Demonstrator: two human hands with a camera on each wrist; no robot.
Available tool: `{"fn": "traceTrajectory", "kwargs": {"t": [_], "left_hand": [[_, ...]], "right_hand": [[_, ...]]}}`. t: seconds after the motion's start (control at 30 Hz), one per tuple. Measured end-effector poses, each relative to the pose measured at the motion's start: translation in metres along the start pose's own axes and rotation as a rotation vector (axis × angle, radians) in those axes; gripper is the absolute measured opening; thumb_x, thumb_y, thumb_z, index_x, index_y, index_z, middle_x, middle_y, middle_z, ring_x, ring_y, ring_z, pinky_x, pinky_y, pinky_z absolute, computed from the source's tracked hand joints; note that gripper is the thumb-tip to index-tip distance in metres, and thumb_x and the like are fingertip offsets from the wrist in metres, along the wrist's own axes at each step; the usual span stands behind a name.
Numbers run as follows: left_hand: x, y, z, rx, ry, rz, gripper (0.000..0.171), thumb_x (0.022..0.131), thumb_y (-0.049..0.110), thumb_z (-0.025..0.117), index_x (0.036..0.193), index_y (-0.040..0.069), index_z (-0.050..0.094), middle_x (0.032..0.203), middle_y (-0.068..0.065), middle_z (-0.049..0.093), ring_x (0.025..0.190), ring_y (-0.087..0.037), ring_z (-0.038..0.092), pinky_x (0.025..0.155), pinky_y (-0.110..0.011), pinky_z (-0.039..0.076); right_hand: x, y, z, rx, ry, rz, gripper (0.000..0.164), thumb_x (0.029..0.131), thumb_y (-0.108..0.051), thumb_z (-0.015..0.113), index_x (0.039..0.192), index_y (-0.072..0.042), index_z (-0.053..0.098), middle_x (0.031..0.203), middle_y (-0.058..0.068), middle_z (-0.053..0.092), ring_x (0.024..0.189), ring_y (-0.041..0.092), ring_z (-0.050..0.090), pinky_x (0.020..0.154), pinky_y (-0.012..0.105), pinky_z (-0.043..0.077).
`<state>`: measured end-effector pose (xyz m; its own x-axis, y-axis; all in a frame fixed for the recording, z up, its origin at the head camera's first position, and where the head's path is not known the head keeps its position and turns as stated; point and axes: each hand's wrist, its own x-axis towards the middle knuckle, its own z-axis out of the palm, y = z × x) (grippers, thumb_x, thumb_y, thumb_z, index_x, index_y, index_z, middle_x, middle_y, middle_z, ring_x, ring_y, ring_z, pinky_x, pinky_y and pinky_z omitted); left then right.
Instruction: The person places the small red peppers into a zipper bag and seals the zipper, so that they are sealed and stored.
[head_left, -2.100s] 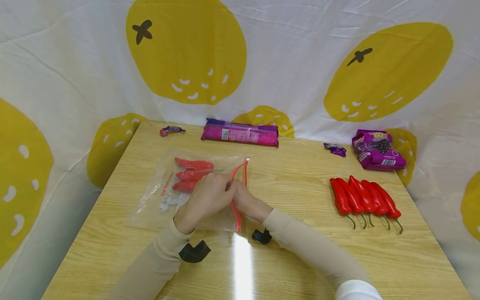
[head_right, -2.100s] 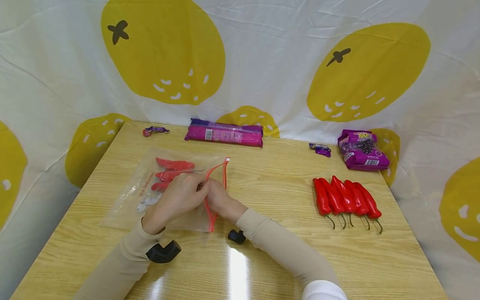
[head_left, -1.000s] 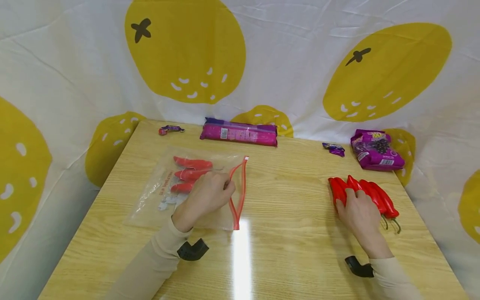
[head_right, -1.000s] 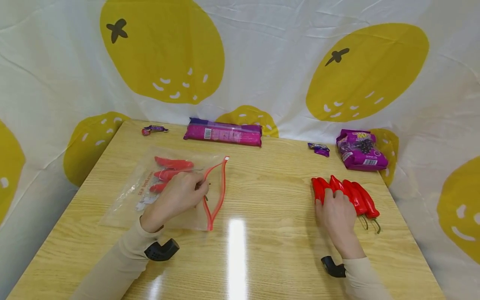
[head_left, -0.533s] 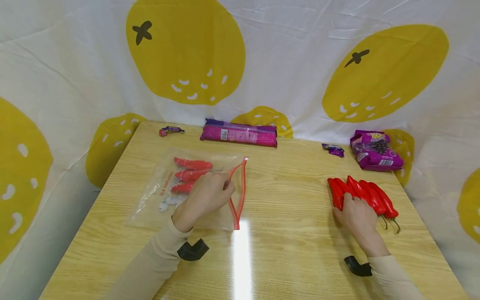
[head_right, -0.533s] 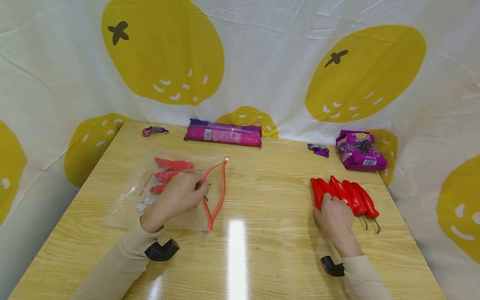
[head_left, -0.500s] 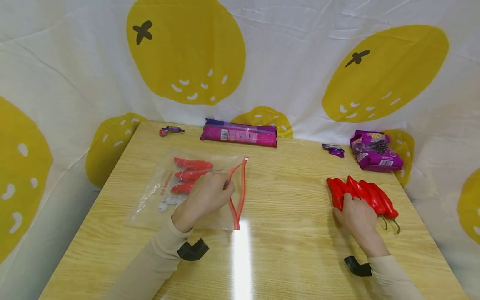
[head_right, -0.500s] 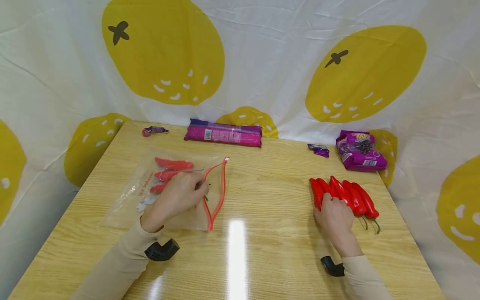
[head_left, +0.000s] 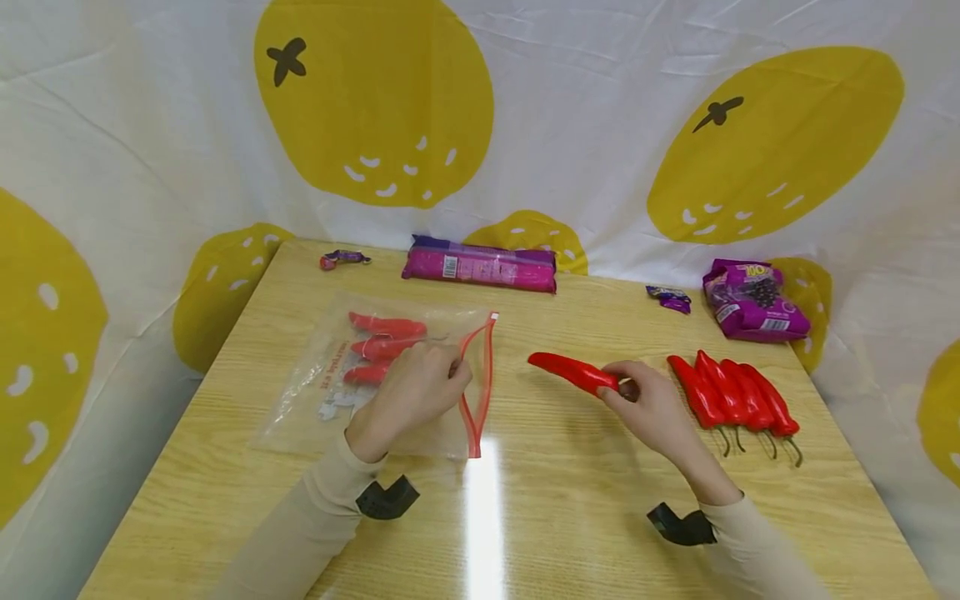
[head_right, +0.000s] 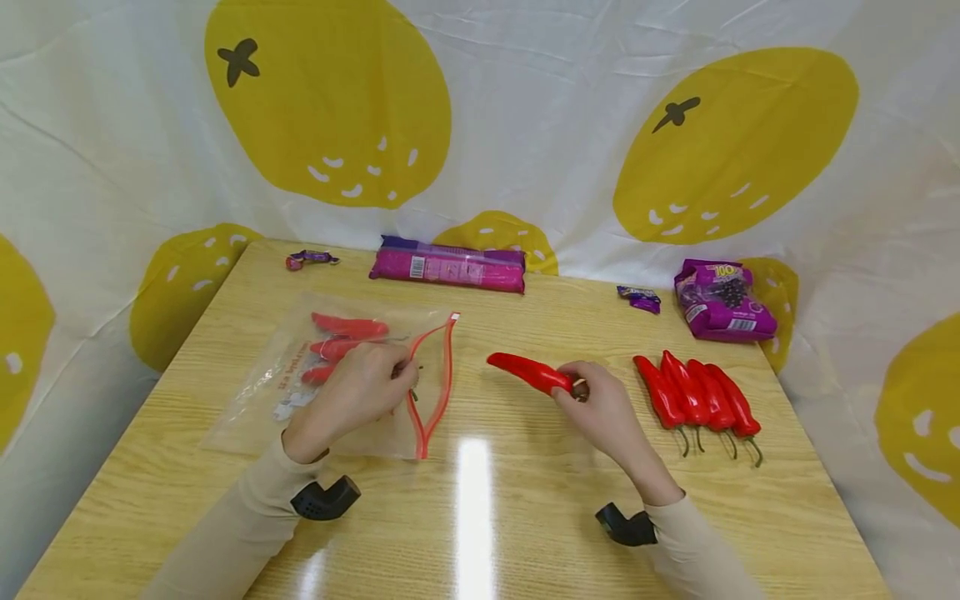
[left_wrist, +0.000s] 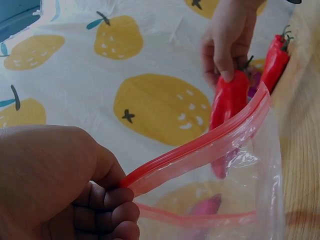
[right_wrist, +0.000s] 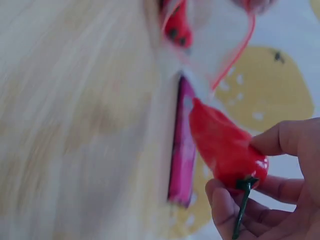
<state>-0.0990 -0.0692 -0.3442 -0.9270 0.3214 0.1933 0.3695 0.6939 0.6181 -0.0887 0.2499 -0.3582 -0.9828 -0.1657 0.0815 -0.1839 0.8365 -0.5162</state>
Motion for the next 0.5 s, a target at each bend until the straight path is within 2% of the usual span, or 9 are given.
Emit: {"fn": "traceTrajectory", "kwargs": {"t": [0.2, 0.33, 0.5], "left_hand": [[0.0, -0.001, 0.0, 0.004, -0.007, -0.015, 0.029, 0.084, 0.015, 0.051, 0.056, 0.013, 0.043, 0.049, 0.002, 0.035, 0.041, -0.01, 0.033, 0.038, -0.021, 0.026], [0.001, 0.0, 0.0, 0.021, -0.006, -0.023, 0.026, 0.083, 0.015, 0.05, 0.057, 0.014, 0.044, 0.049, 0.002, 0.036, 0.043, -0.011, 0.035, 0.04, -0.022, 0.027], [0.002, 0.001, -0.001, 0.039, -0.015, -0.034, 0.027, 0.082, 0.016, 0.05, 0.056, 0.015, 0.045, 0.051, 0.002, 0.036, 0.047, -0.011, 0.036, 0.043, -0.024, 0.027]], "right_hand": [[0.012, -0.049, 0.024, 0.118, -0.125, -0.177, 0.027, 0.08, -0.018, 0.068, 0.106, -0.013, 0.063, 0.095, -0.001, 0.059, 0.074, 0.011, 0.057, 0.066, 0.034, 0.051], [0.017, -0.068, 0.044, 0.142, -0.199, -0.277, 0.027, 0.078, -0.014, 0.067, 0.105, -0.014, 0.064, 0.093, -0.004, 0.057, 0.075, 0.012, 0.057, 0.067, 0.035, 0.052], [0.024, -0.085, 0.066, 0.126, -0.259, -0.374, 0.03, 0.074, -0.012, 0.065, 0.104, -0.012, 0.064, 0.092, -0.005, 0.055, 0.076, 0.01, 0.058, 0.069, 0.029, 0.051]]}}
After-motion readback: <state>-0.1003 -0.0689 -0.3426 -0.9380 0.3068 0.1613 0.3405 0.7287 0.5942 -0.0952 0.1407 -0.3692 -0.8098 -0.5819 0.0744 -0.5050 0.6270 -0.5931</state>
